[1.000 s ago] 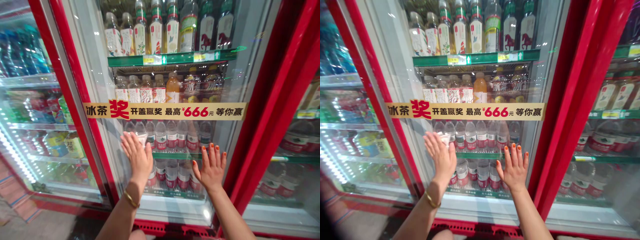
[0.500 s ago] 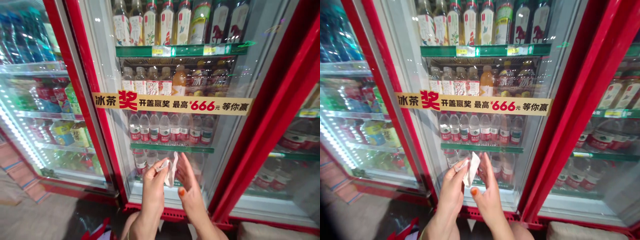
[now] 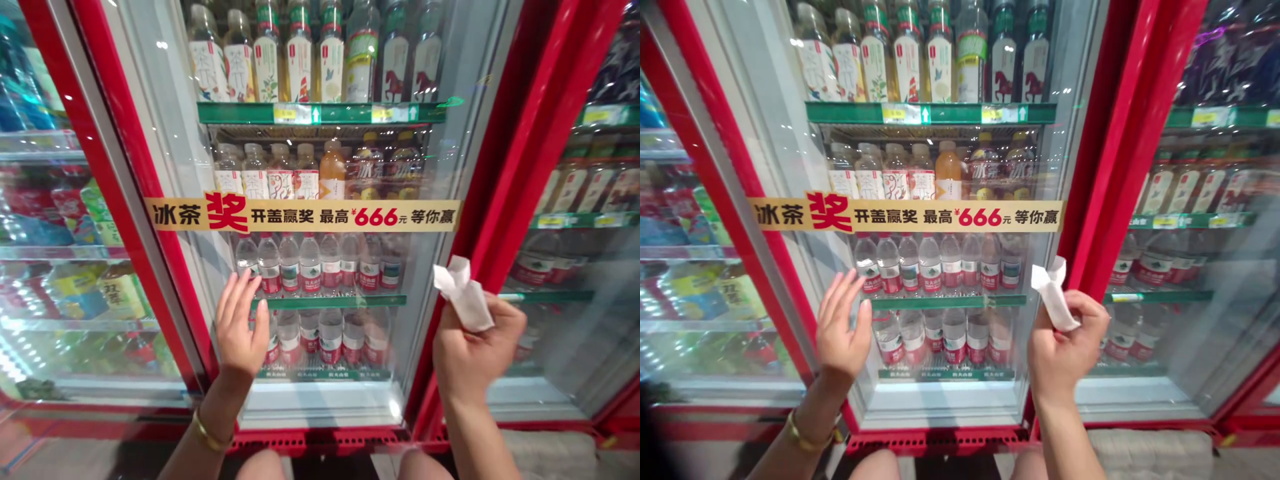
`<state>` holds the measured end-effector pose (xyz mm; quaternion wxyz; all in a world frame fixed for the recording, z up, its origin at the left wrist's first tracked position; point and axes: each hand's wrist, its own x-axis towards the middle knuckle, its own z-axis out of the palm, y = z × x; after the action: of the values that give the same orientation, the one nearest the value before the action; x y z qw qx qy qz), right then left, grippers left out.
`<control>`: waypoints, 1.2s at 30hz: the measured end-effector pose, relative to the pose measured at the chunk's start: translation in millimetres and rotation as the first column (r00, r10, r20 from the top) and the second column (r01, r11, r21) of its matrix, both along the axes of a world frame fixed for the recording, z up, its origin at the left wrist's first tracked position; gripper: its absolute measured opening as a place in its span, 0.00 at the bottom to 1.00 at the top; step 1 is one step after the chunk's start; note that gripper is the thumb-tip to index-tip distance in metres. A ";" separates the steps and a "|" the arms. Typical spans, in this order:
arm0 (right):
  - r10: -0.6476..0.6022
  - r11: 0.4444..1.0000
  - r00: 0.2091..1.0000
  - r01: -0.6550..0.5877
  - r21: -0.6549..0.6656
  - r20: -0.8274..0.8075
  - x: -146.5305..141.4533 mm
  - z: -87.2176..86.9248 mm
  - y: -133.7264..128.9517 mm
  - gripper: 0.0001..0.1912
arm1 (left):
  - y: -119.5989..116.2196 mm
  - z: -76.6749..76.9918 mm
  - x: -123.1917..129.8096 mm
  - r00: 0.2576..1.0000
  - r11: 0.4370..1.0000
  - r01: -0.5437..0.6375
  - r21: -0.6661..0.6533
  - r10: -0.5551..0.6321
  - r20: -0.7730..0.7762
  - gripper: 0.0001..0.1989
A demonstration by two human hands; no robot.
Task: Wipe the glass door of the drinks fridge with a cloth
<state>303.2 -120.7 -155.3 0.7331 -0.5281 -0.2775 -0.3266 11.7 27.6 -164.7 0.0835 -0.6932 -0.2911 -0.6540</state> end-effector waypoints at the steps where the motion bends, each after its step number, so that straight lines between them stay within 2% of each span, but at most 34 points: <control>1: -0.120 0.993 0.980 0.120 0.011 0.161 2.0 7.6 11.0 0.19 | 14.9 2.3 -0.3 0.995 0.994 -0.045 0.097 0.054 -0.086 0.25; 2: -0.191 0.979 0.927 0.206 -0.012 0.323 0.5 10.3 23.0 0.22 | 28.1 2.4 1.4 0.982 0.984 -0.077 0.161 0.103 -0.159 0.30; 3: -0.206 0.958 0.860 0.274 -0.081 0.467 -3.6 7.6 34.9 0.26 | 39.3 0.6 4.6 0.965 0.973 -0.106 0.204 0.150 -0.213 0.34; 5: -0.113 0.871 0.741 0.394 -0.293 0.662 -13.6 -12.7 54.0 0.36 | 54.8 -6.2 12.3 0.940 0.952 -0.151 0.267 0.222 -0.259 0.41; 7: -0.006 0.757 0.680 0.483 -0.441 0.734 -17.0 -42.2 62.6 0.46 | 62.7 -13.2 18.2 0.934 0.934 -0.175 0.311 0.257 -0.247 0.43; 9: -0.010 0.708 0.688 0.517 -0.481 0.725 -10.1 -61.9 62.3 0.51 | 65.5 -17.2 20.7 0.937 0.925 -0.181 0.334 0.265 -0.228 0.43; 11: -0.093 0.725 0.758 0.496 -0.478 0.646 -0.7 -57.6 61.9 0.46 | 65.6 -17.8 20.9 0.937 0.921 -0.183 0.344 0.269 -0.221 0.43; 14: -0.145 0.825 0.847 0.389 -0.410 0.512 -7.4 -17.3 76.6 0.44 | 64.1 -15.0 20.3 0.936 0.913 -0.191 0.361 0.280 -0.214 0.43; 16: -0.090 0.868 0.829 0.337 -0.365 0.552 -27.5 5.0 92.4 0.46 | 63.2 -13.1 20.3 0.934 0.907 -0.192 0.374 0.285 -0.214 0.43; 17: -0.040 0.871 0.789 0.328 -0.366 0.613 -37.6 9.3 98.8 0.47 | 62.9 -12.5 20.4 0.934 0.905 -0.191 0.380 0.287 -0.215 0.43; 19: 0.064 0.851 0.677 0.346 -0.394 0.733 -47.5 5.5 104.1 0.50 | 62.5 -12.0 20.6 0.934 0.902 -0.186 0.389 0.285 -0.214 0.43; 20: 0.086 0.839 0.645 0.364 -0.405 0.759 -45.1 0.7 102.9 0.51 | 62.4 -12.1 20.8 0.935 0.903 -0.185 0.388 0.283 -0.213 0.42; 21: 0.072 0.830 0.653 0.381 -0.408 0.754 -38.2 -3.4 99.9 0.51 | 62.5 -12.3 20.9 0.936 0.905 -0.184 0.385 0.280 -0.212 0.42; 23: -0.060 0.824 0.760 0.404 -0.397 0.648 -18.8 -4.0 92.6 0.49 | 62.7 -12.8 21.0 0.937 0.909 -0.183 0.374 0.276 -0.213 0.42; 25: -0.197 0.828 0.847 0.414 -0.378 0.494 -7.3 3.9 89.6 0.48 | 63.0 -13.3 20.9 0.938 0.912 -0.183 0.367 0.274 -0.214 0.42; 26: -0.216 0.830 0.853 0.417 -0.371 0.474 -8.1 7.5 90.3 0.49 | 63.1 -13.3 20.9 0.938 0.912 -0.182 0.367 0.273 -0.214 0.42; 28: -0.136 0.828 0.793 0.420 -0.370 0.594 -19.7 8.1 93.7 0.51 | 63.2 -13.3 21.1 0.939 0.911 -0.177 0.373 0.270 -0.215 0.42; 31: 0.054 0.826 0.570 0.435 -0.358 0.820 -34.5 -2.5 95.0 0.48 | 61.9 -13.0 23.0 0.940 0.911 -0.169 0.375 0.264 -0.218 0.42; 32: 0.046 0.826 0.566 0.441 -0.350 0.823 -34.4 -3.8 94.3 0.46 | 60.7 -12.8 23.5 0.940 0.914 -0.170 0.368 0.263 -0.219 0.42; 33: -0.003 0.829 0.612 0.445 -0.340 0.791 -32.6 -2.6 93.7 0.46 | 59.3 -12.4 23.6 0.940 0.916 -0.173 0.363 0.263 -0.217 0.42; 35: -0.154 0.843 0.777 0.425 -0.329 0.610 -29.8 5.8 94.6 0.48 | 55.9 -11.1 20.7 0.943 0.920 -0.169 0.354 0.255 -0.213 0.42; 36: -0.189 0.864 0.799 0.411 -0.291 0.570 -30.7 10.4 95.6 0.50 | 54.6 -10.2 17.1 0.946 0.923 -0.153 0.352 0.239 -0.217 0.41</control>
<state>272.5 -25.1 -144.9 0.4425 -0.5952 -0.4379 -0.5081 28.8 82.2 -174.9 0.3010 -0.7149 -0.2325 -0.5867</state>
